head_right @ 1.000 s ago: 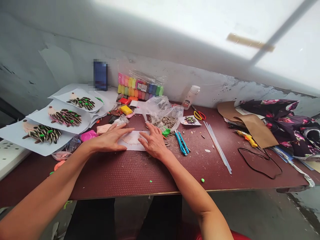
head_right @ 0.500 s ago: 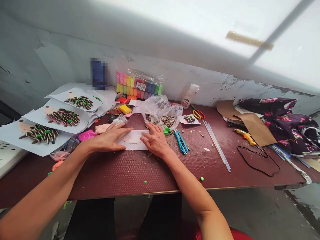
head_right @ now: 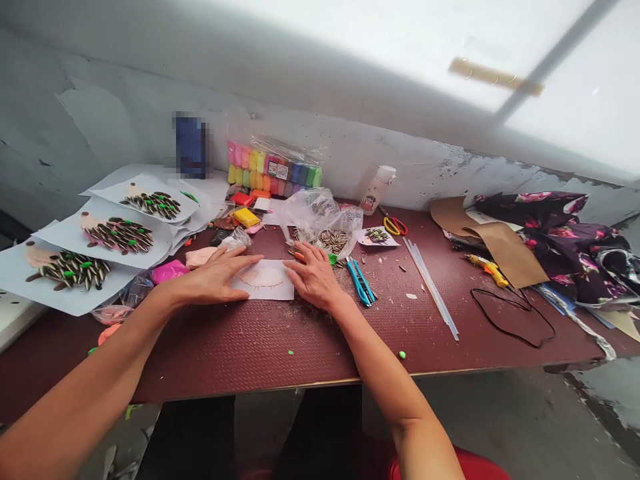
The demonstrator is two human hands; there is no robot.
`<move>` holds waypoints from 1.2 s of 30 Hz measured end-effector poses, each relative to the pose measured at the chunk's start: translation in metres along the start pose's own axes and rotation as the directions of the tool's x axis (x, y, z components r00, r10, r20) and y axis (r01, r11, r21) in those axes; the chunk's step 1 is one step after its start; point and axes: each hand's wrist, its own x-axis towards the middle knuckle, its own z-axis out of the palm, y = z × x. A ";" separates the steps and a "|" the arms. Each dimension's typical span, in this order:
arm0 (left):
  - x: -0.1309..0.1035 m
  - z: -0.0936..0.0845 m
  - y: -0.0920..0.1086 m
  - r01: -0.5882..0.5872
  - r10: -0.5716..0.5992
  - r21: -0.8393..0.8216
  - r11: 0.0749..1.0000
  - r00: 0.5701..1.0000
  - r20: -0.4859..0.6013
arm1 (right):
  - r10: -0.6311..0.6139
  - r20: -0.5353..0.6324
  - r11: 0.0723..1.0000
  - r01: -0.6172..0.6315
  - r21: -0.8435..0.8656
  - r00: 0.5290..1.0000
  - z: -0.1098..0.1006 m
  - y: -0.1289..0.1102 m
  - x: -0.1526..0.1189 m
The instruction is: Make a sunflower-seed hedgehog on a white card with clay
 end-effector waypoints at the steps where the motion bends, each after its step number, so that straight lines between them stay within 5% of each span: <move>1: 0.000 -0.001 0.000 0.002 -0.002 0.001 1.000 1.000 0.006 | 0.001 0.020 1.000 0.000 -0.004 1.000 -0.001 0.002 0.000; 12: 0.000 -0.002 0.002 0.006 -0.006 0.020 1.000 1.000 0.019 | -0.091 0.123 0.995 0.096 -0.030 0.988 -0.001 -0.005 -0.001; 36: -0.002 -0.001 0.000 -0.001 0.001 -0.002 1.000 1.000 0.005 | 0.012 0.231 0.996 0.009 -0.087 0.973 -0.020 -0.029 -0.015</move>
